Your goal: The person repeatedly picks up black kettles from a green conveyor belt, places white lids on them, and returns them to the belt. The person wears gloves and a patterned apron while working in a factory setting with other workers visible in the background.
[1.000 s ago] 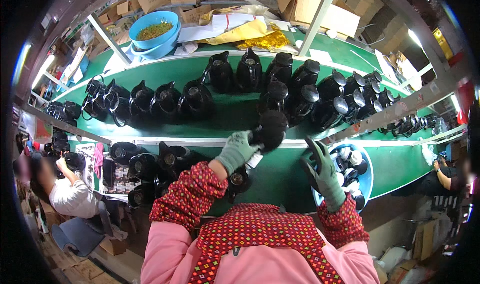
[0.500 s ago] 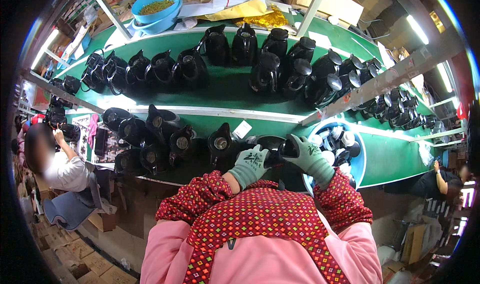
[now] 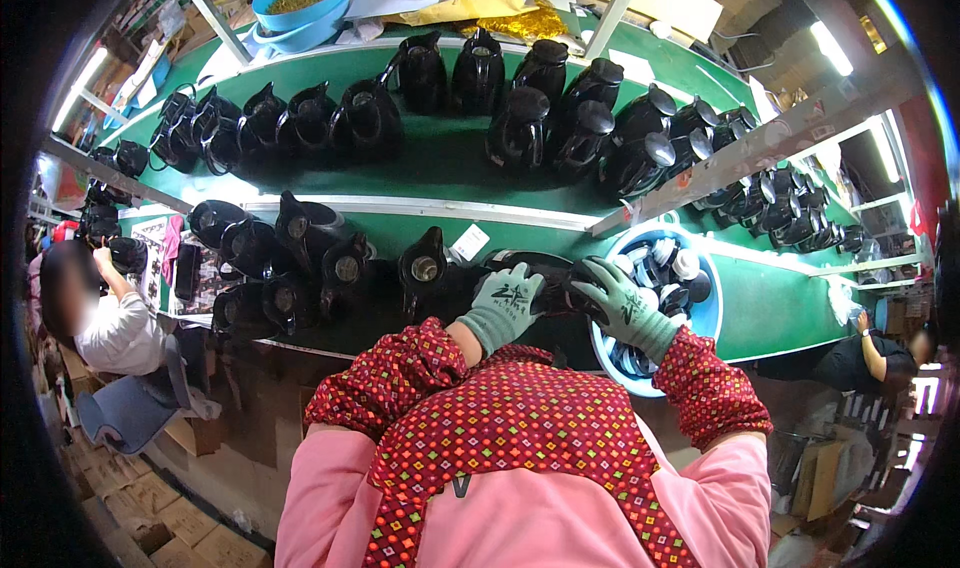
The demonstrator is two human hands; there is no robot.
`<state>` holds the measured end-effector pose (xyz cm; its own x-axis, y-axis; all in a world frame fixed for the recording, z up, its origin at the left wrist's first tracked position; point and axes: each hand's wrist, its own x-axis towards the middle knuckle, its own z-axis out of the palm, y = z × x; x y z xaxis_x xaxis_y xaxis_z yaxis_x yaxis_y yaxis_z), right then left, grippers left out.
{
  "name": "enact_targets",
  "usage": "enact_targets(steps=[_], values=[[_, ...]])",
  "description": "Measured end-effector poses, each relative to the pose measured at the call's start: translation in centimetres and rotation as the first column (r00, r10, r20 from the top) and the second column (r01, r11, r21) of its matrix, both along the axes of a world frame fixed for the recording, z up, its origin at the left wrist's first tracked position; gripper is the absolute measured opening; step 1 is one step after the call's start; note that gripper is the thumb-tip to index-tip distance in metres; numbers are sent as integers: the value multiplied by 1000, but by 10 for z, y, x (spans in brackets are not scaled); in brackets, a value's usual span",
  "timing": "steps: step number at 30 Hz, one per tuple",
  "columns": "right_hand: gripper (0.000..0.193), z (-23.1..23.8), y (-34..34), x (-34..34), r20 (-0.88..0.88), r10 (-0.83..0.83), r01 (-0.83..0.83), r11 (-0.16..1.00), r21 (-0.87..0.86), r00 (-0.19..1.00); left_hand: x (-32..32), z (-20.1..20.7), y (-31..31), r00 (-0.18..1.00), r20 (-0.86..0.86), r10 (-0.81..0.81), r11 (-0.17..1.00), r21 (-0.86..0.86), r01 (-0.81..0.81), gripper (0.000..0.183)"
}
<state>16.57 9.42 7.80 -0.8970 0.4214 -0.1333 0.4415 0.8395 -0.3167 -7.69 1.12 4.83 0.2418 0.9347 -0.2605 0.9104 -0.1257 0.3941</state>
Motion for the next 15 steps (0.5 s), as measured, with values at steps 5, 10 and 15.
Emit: enact_targets(steps=[5,10,15], values=[[71,-11,5,7,-7,66,-65,994,88,998,0,-3,4,999,50,15,998,57,-18,57],[88,30,3,-14,82,-108,102,992,81,991,-2,-10,7,996,86,3,988,156,-17,48],[77,26,9,-26,189,-561,591,743,-315,806,-3,-5,11,994,111,-6,994,111,-6,46]])
